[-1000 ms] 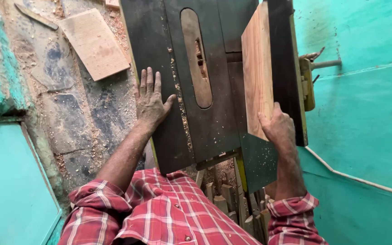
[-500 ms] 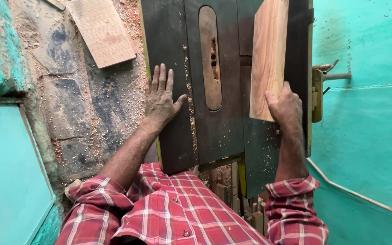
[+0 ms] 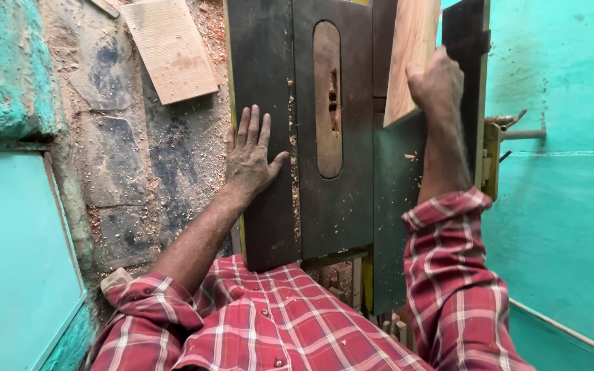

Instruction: The person is surfacing and jointing a wooden board using a jointer machine to create flat surfaces and straight edges.

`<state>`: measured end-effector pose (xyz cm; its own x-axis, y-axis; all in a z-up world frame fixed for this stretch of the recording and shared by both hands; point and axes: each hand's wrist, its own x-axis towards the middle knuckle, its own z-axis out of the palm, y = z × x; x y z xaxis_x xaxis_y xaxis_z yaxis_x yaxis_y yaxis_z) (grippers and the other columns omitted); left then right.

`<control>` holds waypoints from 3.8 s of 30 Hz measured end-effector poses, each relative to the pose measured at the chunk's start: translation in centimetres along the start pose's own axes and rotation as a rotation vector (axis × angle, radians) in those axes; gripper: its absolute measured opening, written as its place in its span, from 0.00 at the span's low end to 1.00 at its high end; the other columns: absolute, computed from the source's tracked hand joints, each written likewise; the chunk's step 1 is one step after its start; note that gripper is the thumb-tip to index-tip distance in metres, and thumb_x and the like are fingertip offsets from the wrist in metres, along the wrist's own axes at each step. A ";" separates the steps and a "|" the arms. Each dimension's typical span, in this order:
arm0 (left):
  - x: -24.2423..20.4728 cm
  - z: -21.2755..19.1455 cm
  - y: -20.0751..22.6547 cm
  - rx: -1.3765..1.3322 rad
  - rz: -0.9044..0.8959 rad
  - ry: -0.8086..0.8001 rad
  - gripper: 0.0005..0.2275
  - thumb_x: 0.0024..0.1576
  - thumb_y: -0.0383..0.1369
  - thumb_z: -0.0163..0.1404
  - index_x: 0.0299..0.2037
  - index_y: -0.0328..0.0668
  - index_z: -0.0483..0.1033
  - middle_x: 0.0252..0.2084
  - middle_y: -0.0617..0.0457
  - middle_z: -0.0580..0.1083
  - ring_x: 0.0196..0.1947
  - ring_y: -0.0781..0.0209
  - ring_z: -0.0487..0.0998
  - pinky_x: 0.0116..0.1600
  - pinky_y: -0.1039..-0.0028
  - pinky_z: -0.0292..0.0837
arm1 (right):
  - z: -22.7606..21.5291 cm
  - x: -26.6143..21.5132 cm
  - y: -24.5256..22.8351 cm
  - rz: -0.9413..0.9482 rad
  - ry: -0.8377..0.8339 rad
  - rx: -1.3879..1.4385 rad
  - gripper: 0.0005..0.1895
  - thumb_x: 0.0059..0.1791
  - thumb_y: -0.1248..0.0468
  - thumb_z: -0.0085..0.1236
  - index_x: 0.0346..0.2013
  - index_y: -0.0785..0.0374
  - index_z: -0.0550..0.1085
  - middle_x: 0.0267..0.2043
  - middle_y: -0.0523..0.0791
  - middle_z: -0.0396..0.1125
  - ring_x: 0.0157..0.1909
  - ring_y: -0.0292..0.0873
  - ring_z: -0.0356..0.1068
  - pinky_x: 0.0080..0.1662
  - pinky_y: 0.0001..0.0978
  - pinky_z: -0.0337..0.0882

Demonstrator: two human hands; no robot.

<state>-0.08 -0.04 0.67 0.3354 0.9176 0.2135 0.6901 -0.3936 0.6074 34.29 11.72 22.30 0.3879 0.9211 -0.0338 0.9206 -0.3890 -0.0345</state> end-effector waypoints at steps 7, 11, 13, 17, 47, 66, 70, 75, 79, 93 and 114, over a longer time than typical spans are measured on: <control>0.0 -0.3 0.4 0.009 -0.032 0.015 0.41 0.60 0.56 0.52 0.76 0.37 0.54 0.80 0.41 0.42 0.80 0.48 0.36 0.78 0.46 0.37 | 0.4 5.2 -0.8 -0.053 0.111 -0.037 0.27 0.49 0.54 0.64 0.52 0.73 0.71 0.47 0.62 0.73 0.48 0.60 0.76 0.53 0.49 0.74; -0.2 -0.2 0.4 0.020 -0.033 0.043 0.38 0.61 0.54 0.52 0.76 0.39 0.56 0.80 0.42 0.44 0.81 0.49 0.39 0.78 0.48 0.39 | 0.1 6.7 -0.9 -0.054 0.113 -0.041 0.27 0.48 0.54 0.64 0.52 0.72 0.72 0.47 0.62 0.73 0.49 0.60 0.75 0.54 0.48 0.73; -0.2 -0.3 0.5 0.024 -0.031 0.059 0.38 0.61 0.54 0.52 0.76 0.39 0.57 0.80 0.42 0.45 0.81 0.50 0.40 0.78 0.48 0.39 | -0.1 7.5 -0.4 -0.060 0.123 -0.032 0.28 0.48 0.53 0.64 0.52 0.72 0.72 0.47 0.62 0.73 0.49 0.60 0.75 0.54 0.48 0.73; -0.1 -0.8 0.9 0.042 -0.053 0.098 0.35 0.60 0.51 0.53 0.75 0.41 0.60 0.80 0.45 0.49 0.80 0.52 0.43 0.78 0.49 0.41 | -2.7 7.3 1.9 -0.213 0.074 0.158 0.28 0.49 0.54 0.64 0.53 0.74 0.74 0.48 0.62 0.74 0.51 0.60 0.75 0.54 0.48 0.73; 6.5 -11.4 26.5 -1.443 -0.315 -0.293 0.48 0.56 0.68 0.38 0.77 0.35 0.48 0.73 0.32 0.57 0.72 0.41 0.61 0.69 0.53 0.62 | 8.7 -34.2 11.2 -0.343 0.357 0.525 0.50 0.41 0.74 0.65 0.76 0.62 0.52 0.77 0.60 0.49 0.72 0.65 0.59 0.53 0.42 0.76; 20.9 -15.3 21.8 -1.294 -0.117 -0.321 0.28 0.62 0.31 0.51 0.72 0.28 0.62 0.61 0.43 0.73 0.60 0.56 0.76 0.65 0.69 0.74 | 9.4 -13.5 7.1 -0.588 0.387 0.836 0.59 0.37 0.76 0.69 0.78 0.56 0.48 0.81 0.57 0.40 0.82 0.62 0.39 0.79 0.53 0.49; 23.6 -16.3 21.4 -1.272 -0.139 -0.324 0.27 0.62 0.32 0.51 0.72 0.28 0.63 0.61 0.45 0.73 0.59 0.57 0.76 0.64 0.69 0.74 | 9.3 -10.5 5.6 -0.574 0.382 0.813 0.60 0.35 0.78 0.66 0.78 0.56 0.49 0.82 0.56 0.41 0.83 0.61 0.41 0.80 0.53 0.49; 27.8 -16.6 20.3 -1.330 0.002 -0.385 0.28 0.65 0.34 0.53 0.74 0.30 0.63 0.64 0.45 0.73 0.63 0.55 0.76 0.68 0.68 0.74 | 9.2 -6.5 3.8 -0.542 0.430 0.829 0.57 0.38 0.78 0.65 0.78 0.56 0.50 0.81 0.56 0.42 0.83 0.61 0.41 0.80 0.52 0.49; 30.9 -16.6 20.6 -1.322 -0.002 -0.375 0.27 0.63 0.38 0.55 0.71 0.33 0.65 0.64 0.48 0.73 0.62 0.61 0.77 0.67 0.71 0.75 | 9.3 -3.5 2.7 -0.546 0.468 0.865 0.56 0.40 0.75 0.69 0.78 0.57 0.49 0.80 0.57 0.42 0.82 0.61 0.41 0.79 0.52 0.47; 14.9 -14.5 22.6 0.006 0.597 -0.127 0.49 0.46 0.57 0.57 0.73 0.32 0.53 0.75 0.35 0.55 0.76 0.43 0.53 0.76 0.44 0.39 | 9.9 -1.8 9.7 -0.513 0.418 1.153 0.14 0.60 0.68 0.55 0.62 0.65 0.72 0.58 0.52 0.68 0.54 0.50 0.74 0.54 0.37 0.84; 11.4 -19.9 23.7 -0.676 -0.396 -0.265 0.18 0.62 0.35 0.48 0.59 0.34 0.67 0.48 0.43 0.76 0.44 0.58 0.80 0.49 0.70 0.80 | 8.7 -22.9 4.2 -0.705 0.466 0.778 0.50 0.46 0.62 0.66 0.78 0.58 0.49 0.81 0.57 0.40 0.82 0.62 0.43 0.78 0.58 0.52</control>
<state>7.31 2.27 32.73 0.3469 0.9043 -0.2488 0.2821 0.1524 0.9472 28.85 -11.18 14.25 -0.0745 0.7921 0.6059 0.7255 0.4599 -0.5120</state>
